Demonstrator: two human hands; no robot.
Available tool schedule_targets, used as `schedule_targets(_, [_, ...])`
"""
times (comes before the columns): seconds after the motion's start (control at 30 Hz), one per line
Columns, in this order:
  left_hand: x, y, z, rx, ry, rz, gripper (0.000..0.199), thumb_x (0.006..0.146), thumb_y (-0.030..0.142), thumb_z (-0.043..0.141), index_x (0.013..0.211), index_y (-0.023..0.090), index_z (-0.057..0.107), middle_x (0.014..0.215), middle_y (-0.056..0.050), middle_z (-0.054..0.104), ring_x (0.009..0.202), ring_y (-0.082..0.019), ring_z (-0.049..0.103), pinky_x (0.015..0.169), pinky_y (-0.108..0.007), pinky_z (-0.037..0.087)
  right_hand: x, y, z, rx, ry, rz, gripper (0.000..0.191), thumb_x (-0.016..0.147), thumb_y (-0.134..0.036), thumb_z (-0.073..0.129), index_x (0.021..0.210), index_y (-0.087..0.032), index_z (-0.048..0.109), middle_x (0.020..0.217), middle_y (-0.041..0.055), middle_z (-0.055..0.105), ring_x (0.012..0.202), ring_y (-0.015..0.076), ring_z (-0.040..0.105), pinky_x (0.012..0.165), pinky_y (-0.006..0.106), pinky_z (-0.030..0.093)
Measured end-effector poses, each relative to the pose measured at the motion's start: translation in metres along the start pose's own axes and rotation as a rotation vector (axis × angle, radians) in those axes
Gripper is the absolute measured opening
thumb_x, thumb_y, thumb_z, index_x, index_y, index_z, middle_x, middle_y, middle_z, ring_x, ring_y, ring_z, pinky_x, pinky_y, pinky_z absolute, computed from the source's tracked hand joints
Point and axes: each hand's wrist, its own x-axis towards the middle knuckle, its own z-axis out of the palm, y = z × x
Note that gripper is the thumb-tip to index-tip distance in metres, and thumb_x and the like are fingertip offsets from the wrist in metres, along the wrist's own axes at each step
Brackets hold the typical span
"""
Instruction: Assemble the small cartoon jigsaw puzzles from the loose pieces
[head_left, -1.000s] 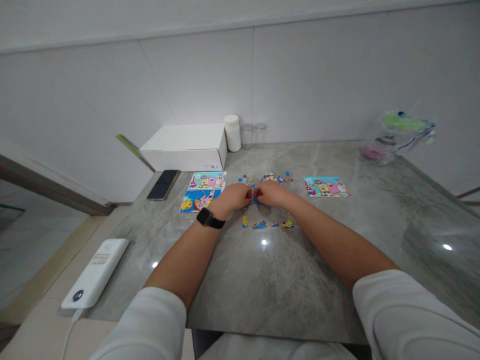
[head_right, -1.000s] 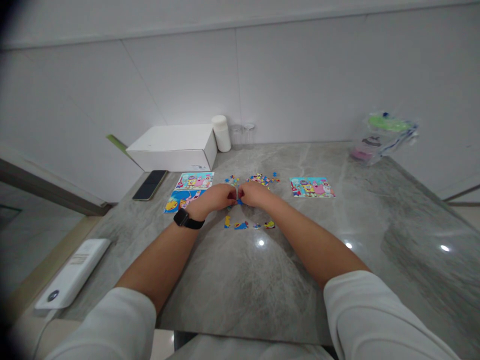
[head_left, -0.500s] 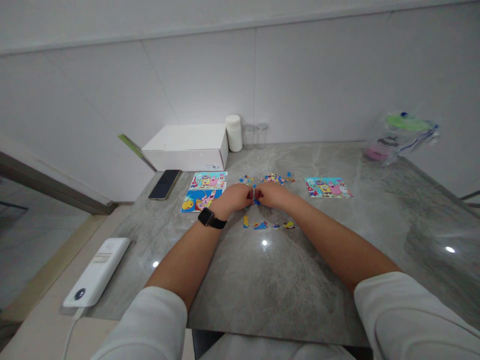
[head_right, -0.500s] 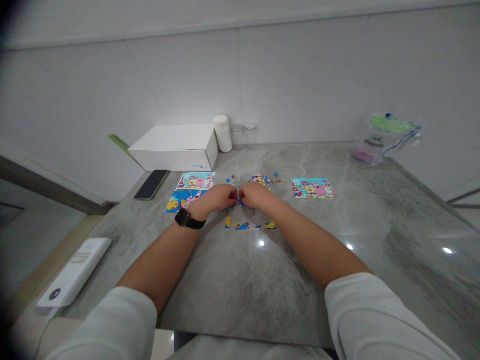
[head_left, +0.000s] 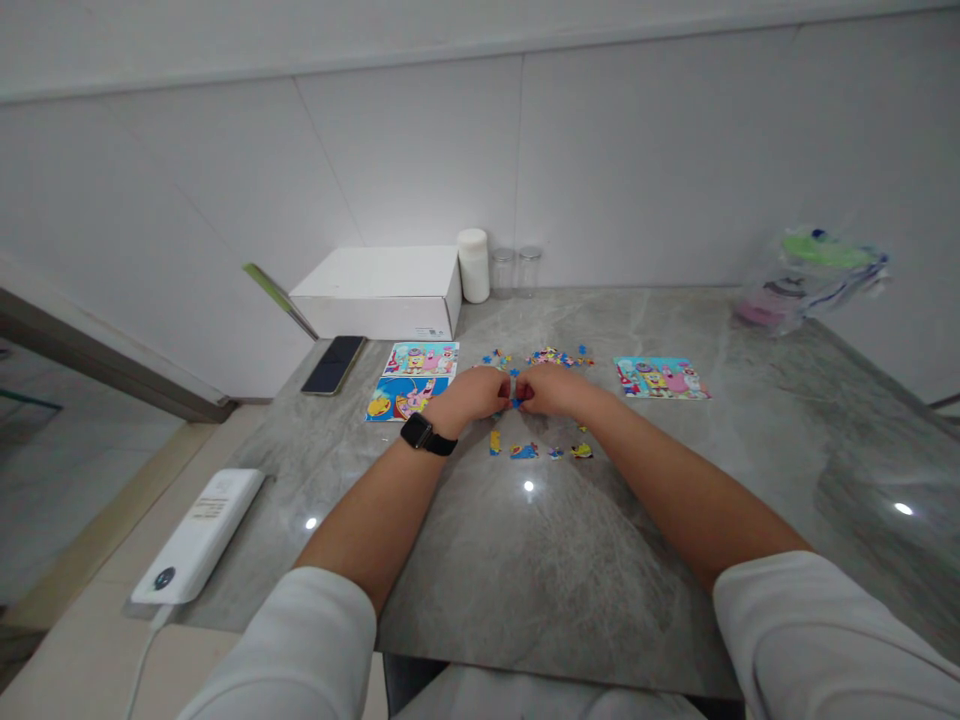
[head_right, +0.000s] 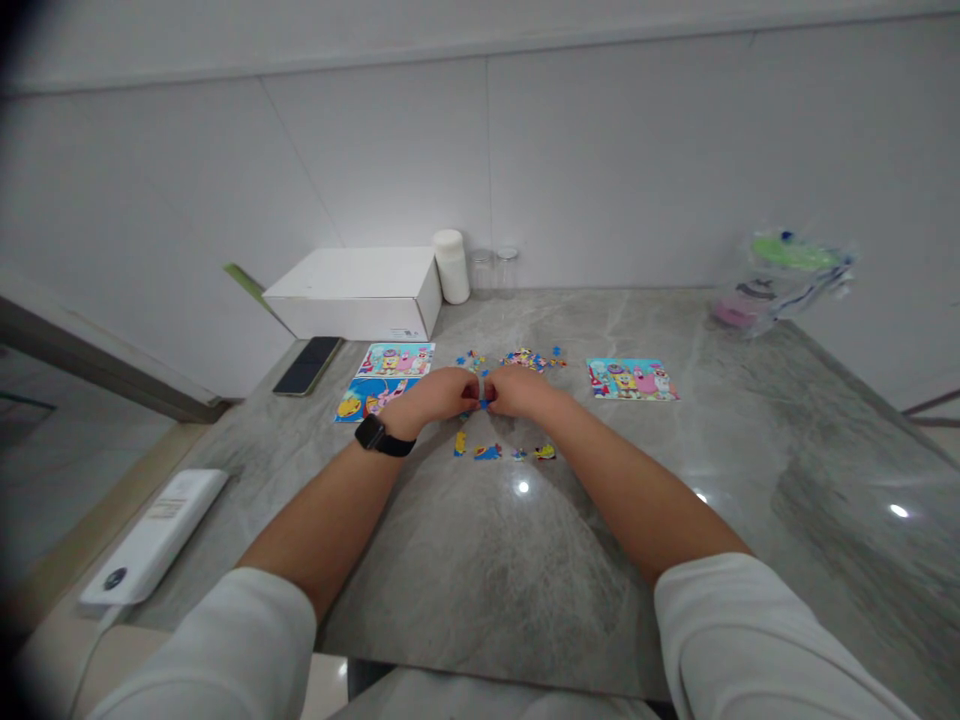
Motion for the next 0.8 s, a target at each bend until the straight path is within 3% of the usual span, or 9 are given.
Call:
schedule_targets(0.47, [0.001, 0.001, -0.001, -0.004, -0.001, 0.004, 0.014, 0.090, 0.030, 0.074, 0.095, 0.020, 0.081, 0.093, -0.008, 0.079, 0.085, -0.023, 0.071, 0.075, -0.030, 0.050, -0.008, -0.009, -0.005, -0.101, 0.033, -0.038, 0.015, 0.089, -0.029, 0.074, 0.099, -0.023, 0.083, 0.107, 0.0122, 0.081, 0.104, 0.0300, 0.074, 0.086, 0.033, 0.052])
schedule_targets(0.6, [0.002, 0.000, 0.000, -0.011, 0.002, -0.003, 0.015, 0.089, 0.031, 0.074, 0.096, 0.021, 0.082, 0.094, -0.008, 0.080, 0.086, -0.022, 0.071, 0.077, -0.030, 0.051, -0.004, 0.001, -0.006, -0.037, 0.030, -0.034, 0.018, 0.089, -0.029, 0.075, 0.105, -0.028, 0.083, 0.109, 0.0065, 0.082, 0.104, 0.0255, 0.073, 0.086, 0.030, 0.051])
schedule_targets(0.8, [0.002, -0.002, 0.002, -0.044, 0.025, -0.006, 0.013, 0.087, 0.030, 0.077, 0.094, 0.021, 0.081, 0.094, -0.007, 0.079, 0.086, -0.022, 0.070, 0.074, -0.030, 0.049, -0.004, 0.025, -0.020, 0.021, 0.156, 0.075, 0.021, 0.094, -0.029, 0.071, 0.110, -0.026, 0.083, 0.111, 0.0056, 0.082, 0.101, 0.0222, 0.072, 0.086, 0.028, 0.050])
